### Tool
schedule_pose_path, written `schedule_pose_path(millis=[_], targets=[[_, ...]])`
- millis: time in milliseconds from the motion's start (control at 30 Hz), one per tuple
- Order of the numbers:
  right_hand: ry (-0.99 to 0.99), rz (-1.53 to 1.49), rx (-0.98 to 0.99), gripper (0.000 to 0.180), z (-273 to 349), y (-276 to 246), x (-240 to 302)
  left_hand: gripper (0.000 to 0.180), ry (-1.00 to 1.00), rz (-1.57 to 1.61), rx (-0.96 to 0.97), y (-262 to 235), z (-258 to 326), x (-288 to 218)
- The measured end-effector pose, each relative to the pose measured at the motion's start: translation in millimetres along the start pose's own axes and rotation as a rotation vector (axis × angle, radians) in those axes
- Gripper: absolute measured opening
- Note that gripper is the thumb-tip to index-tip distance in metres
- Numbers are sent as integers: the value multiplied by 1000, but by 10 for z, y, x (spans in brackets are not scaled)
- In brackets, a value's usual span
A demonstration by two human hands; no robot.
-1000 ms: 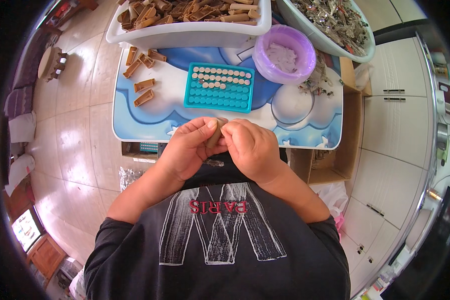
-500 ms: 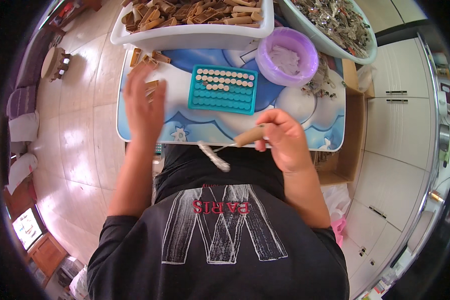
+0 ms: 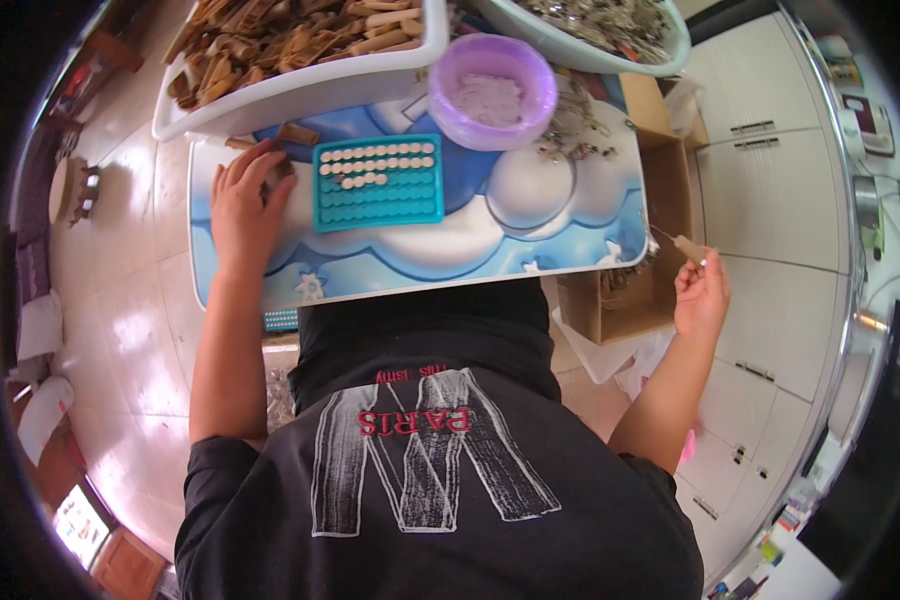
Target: The person assembles small wooden rectangular frames by inserting metal pins and white circular discs. They pick up a wooden frame, insert a pin, and then place a white disc into the frame, repeating this process for multiple units. The assembled parts are placed into a teal tray with circular indentations.
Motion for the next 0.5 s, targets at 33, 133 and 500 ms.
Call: schedule_pose_path(millis=[33, 133, 500], targets=[[15, 68, -135, 25, -20, -87, -52, 28, 46, -22, -7, -1, -29, -3], [34, 446, -309, 26, -140, -326, -191, 21, 141, -45, -77, -52, -79, -38], [-368, 997, -151, 37, -366, -102, -482, 17, 176, -51, -149, -65, -115, -55]])
Point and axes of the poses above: each hand's wrist, its own z-axis away from the middle knuckle, its own y-axis out of the palm, x = y × z, the point moved 2 cm from there along -z, towards the middle knuckle, and after that the axes turned 2 degrees about z, right-handed, at the moved point
